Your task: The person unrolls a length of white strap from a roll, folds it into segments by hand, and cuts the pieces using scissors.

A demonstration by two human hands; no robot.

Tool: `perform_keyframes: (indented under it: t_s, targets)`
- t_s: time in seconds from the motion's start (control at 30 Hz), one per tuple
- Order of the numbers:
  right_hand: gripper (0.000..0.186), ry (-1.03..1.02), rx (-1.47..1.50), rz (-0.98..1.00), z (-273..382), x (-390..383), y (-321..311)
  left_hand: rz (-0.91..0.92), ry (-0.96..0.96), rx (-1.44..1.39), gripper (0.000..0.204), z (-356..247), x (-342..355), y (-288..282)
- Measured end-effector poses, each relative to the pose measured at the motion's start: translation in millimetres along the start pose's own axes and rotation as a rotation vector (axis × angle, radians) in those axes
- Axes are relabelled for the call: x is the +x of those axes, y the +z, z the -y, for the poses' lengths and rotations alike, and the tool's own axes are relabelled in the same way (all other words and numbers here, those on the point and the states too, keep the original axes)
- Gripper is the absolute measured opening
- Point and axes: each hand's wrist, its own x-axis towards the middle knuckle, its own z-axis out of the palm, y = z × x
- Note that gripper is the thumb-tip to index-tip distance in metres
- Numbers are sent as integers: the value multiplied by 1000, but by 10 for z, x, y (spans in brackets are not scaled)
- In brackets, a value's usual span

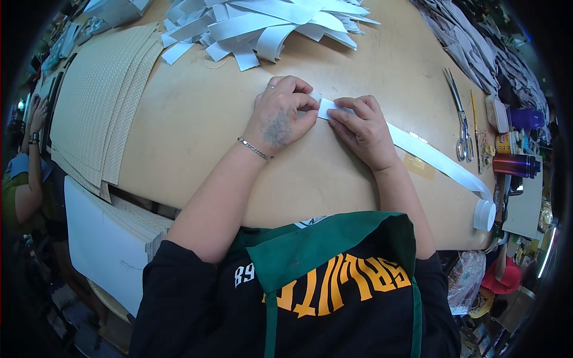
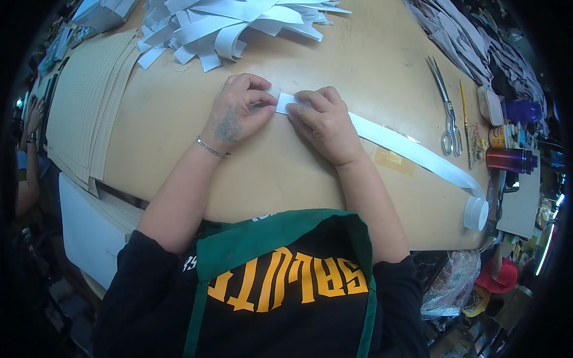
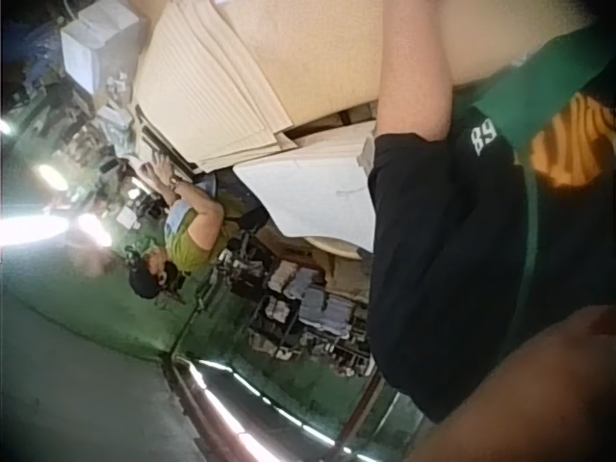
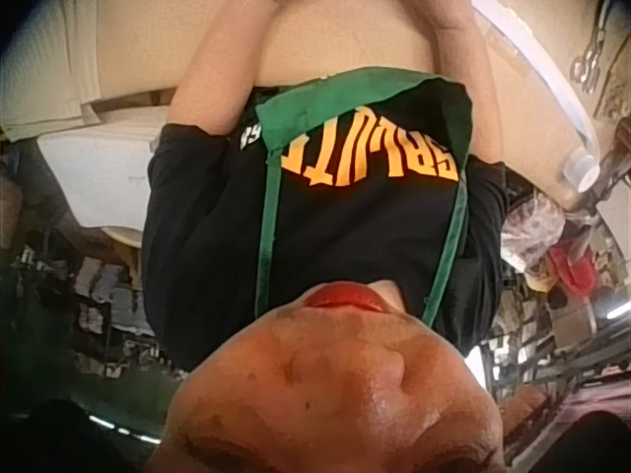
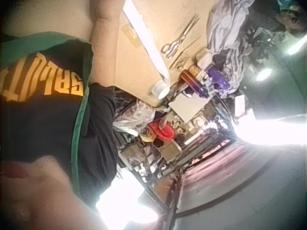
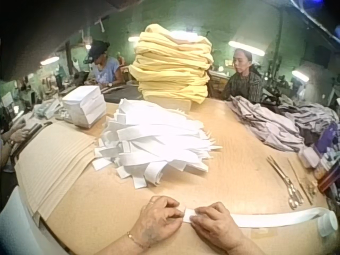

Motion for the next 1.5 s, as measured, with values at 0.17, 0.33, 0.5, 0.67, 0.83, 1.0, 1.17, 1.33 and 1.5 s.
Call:
perform_keyframes:
  t_s: [0.17, 0.33, 0.5, 0.67, 0.83, 1.0, 1.17, 1.33, 1.5]
  targets:
    - [17, 3, 75, 1, -40, 0, -10, -24, -16, -40, 12, -2, 10, -14]
    - [17, 29, 97, 6, -53, 8, 15, -11, 20, 43, 12, -15, 13, -25]
    - [17, 5, 127, -31, -36, -3, 19, -32, 36, 55, 10, -21, -8, -18]
    - [18, 23, 69, -29, -23, -43, -32, -45, 34, 58, 10, -58, -8, -2]
    - [18, 3, 10, -15, 3, 8, 10, -34, 3, 44, 9, -56, -24, -18]
    - [18, -19, -7, -8, -18, 10, 18, -51, 55, 63, 9, -36, -19, -2]
    - [22, 31, -84, 40, 41, 19, 14, -45, 20, 34, 9, -46, -24, 3]
    - [24, 47, -68, 43, 34, 14, 19, -59, 24, 45, 9, -50, -15, 17]
    - [25, 26, -20, 41, -21, -5, 25, -58, 19, 51, 9, -44, -2, 20]
